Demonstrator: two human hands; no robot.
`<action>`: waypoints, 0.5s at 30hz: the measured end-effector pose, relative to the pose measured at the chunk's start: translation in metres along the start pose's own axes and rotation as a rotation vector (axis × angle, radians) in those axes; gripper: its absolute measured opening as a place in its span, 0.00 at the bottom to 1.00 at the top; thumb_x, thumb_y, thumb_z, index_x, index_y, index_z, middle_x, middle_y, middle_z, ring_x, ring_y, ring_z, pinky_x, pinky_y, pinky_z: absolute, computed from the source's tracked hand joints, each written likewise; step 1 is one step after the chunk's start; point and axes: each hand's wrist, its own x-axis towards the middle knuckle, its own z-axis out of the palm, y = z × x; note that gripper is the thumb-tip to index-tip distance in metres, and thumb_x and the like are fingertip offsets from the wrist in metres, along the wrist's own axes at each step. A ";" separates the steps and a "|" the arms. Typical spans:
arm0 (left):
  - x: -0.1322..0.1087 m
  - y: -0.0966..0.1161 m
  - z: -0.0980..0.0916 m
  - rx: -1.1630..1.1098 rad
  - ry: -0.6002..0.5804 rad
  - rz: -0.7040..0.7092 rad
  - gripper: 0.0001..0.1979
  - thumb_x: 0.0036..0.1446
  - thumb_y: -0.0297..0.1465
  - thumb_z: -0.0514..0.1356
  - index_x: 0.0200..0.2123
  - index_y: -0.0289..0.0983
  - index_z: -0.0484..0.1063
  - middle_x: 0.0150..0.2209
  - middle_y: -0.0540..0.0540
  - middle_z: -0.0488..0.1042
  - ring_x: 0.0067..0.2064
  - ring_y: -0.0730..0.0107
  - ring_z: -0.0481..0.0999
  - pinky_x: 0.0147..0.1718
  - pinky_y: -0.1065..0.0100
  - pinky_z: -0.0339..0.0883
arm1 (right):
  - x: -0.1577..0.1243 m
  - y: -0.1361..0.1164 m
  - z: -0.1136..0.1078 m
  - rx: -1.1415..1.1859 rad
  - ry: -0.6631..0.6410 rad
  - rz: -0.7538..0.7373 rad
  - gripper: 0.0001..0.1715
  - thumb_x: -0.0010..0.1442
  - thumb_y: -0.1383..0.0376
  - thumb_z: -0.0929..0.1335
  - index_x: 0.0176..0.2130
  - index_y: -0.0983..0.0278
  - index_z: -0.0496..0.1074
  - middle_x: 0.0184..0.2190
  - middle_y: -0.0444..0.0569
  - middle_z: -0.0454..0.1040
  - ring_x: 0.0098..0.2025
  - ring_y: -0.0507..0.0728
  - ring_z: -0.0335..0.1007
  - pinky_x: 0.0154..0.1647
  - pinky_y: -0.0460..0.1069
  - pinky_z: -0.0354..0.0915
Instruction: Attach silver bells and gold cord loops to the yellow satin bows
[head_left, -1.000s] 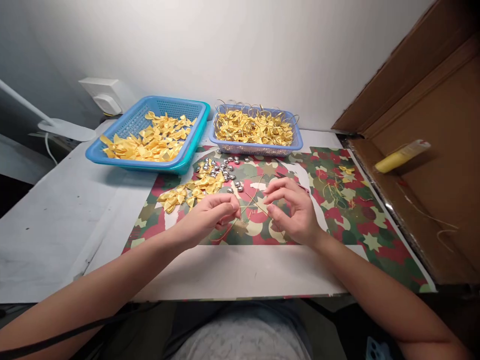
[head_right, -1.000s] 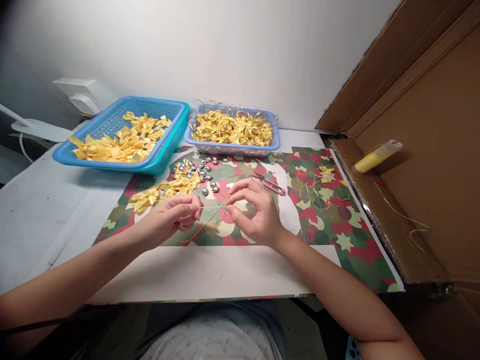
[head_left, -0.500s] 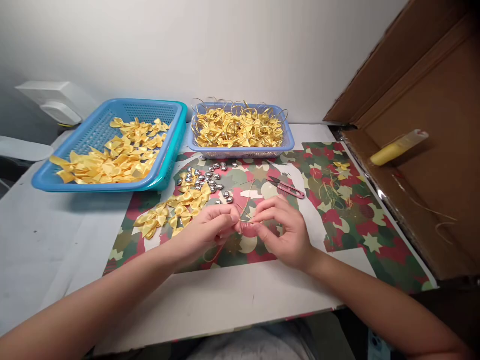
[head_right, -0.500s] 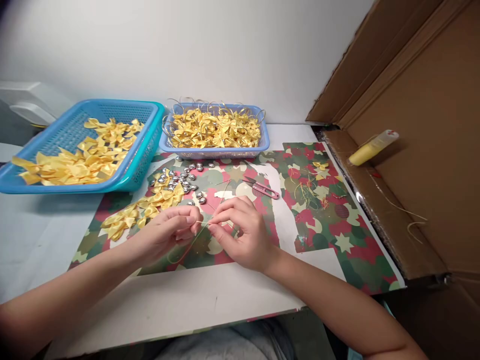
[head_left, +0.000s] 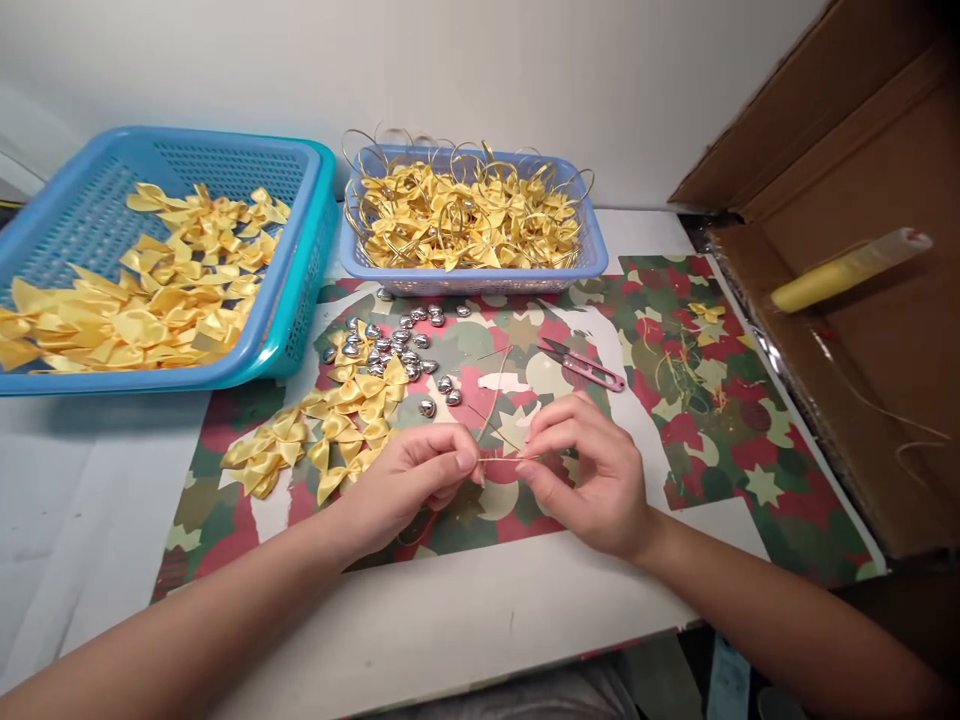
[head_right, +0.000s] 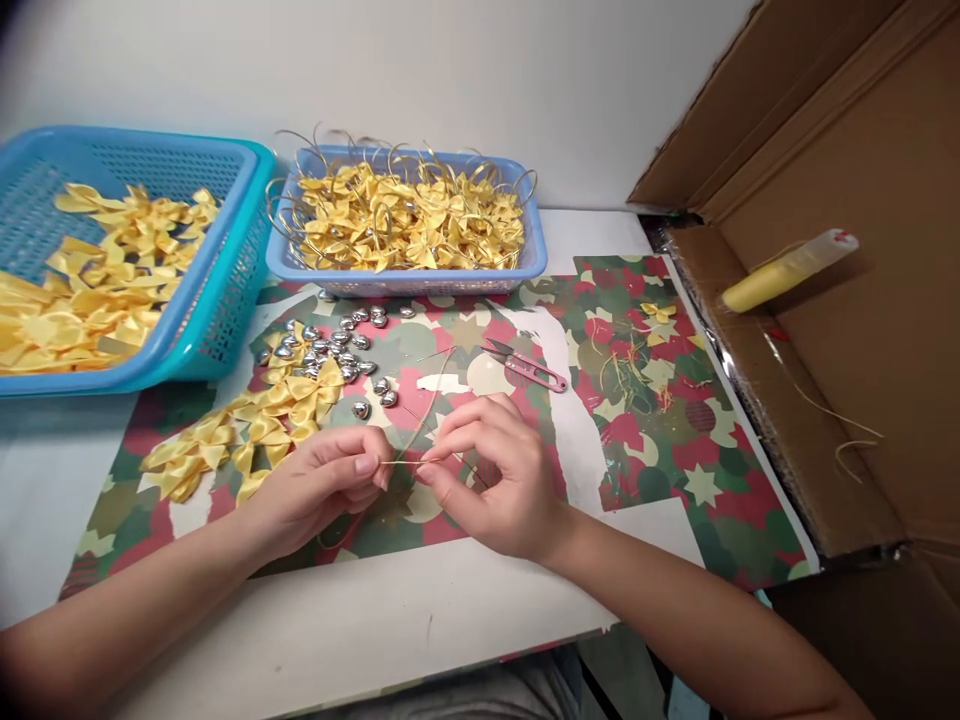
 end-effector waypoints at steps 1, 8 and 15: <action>0.000 0.000 0.000 0.016 0.007 0.002 0.17 0.53 0.42 0.63 0.24 0.35 0.69 0.19 0.54 0.60 0.20 0.79 0.52 0.19 0.73 0.45 | 0.000 0.000 -0.001 0.000 -0.003 0.010 0.04 0.56 0.70 0.70 0.31 0.61 0.72 0.28 0.46 0.73 0.32 0.54 0.68 0.35 0.53 0.66; 0.000 -0.002 0.000 0.012 0.033 0.013 0.18 0.54 0.44 0.63 0.24 0.35 0.70 0.18 0.54 0.59 0.20 0.80 0.52 0.18 0.74 0.45 | -0.002 0.002 -0.003 0.037 -0.031 0.059 0.06 0.55 0.72 0.69 0.31 0.61 0.71 0.29 0.46 0.73 0.32 0.54 0.68 0.35 0.53 0.65; 0.000 -0.003 0.002 0.022 0.075 0.010 0.18 0.54 0.44 0.63 0.25 0.35 0.70 0.16 0.56 0.56 0.19 0.79 0.51 0.18 0.74 0.44 | -0.003 0.002 -0.003 0.007 -0.002 0.018 0.06 0.55 0.72 0.69 0.31 0.60 0.71 0.28 0.45 0.72 0.30 0.54 0.67 0.32 0.53 0.65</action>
